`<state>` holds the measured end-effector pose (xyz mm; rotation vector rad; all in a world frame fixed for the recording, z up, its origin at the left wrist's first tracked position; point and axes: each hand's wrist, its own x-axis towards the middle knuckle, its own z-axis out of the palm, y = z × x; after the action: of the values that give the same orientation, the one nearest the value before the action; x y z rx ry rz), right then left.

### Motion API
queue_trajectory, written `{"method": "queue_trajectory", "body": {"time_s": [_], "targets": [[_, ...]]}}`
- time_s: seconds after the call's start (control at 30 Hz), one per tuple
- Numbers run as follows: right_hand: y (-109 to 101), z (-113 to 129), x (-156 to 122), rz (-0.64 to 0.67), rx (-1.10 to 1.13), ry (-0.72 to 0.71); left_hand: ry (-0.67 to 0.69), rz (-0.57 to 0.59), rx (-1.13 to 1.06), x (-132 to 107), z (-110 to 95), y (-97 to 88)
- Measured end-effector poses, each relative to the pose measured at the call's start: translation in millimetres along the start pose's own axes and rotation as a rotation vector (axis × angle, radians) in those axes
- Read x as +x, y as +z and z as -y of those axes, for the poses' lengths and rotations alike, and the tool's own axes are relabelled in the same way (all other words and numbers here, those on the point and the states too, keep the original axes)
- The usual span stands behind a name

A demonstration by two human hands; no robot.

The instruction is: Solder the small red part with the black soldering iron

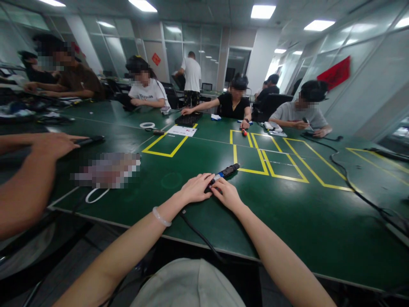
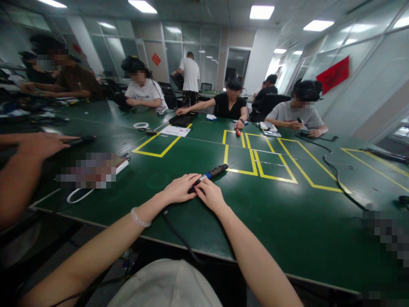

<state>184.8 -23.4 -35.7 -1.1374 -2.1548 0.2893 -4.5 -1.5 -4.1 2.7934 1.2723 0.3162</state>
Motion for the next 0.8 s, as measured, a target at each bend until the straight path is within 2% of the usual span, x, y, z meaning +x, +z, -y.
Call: {"method": "queue_trajectory", "body": {"time_s": [0.3,0.5,0.67,0.8], "targets": [[-2,4,-1,0.007,0.021,0.01,-0.095,0.011,0.16,6,-17,1.0],[-4,1,-2,-0.008,0.04,0.026,-0.069,0.009,0.216,8,-16,2.6],[-5,-4,-2,-0.031,0.037,0.06,-0.099,-0.017,0.222,5,-7,2.8],[-5,-5,-2,-0.004,0.007,0.077,-0.174,-0.016,0.233,-3,16,-1.2]]}}
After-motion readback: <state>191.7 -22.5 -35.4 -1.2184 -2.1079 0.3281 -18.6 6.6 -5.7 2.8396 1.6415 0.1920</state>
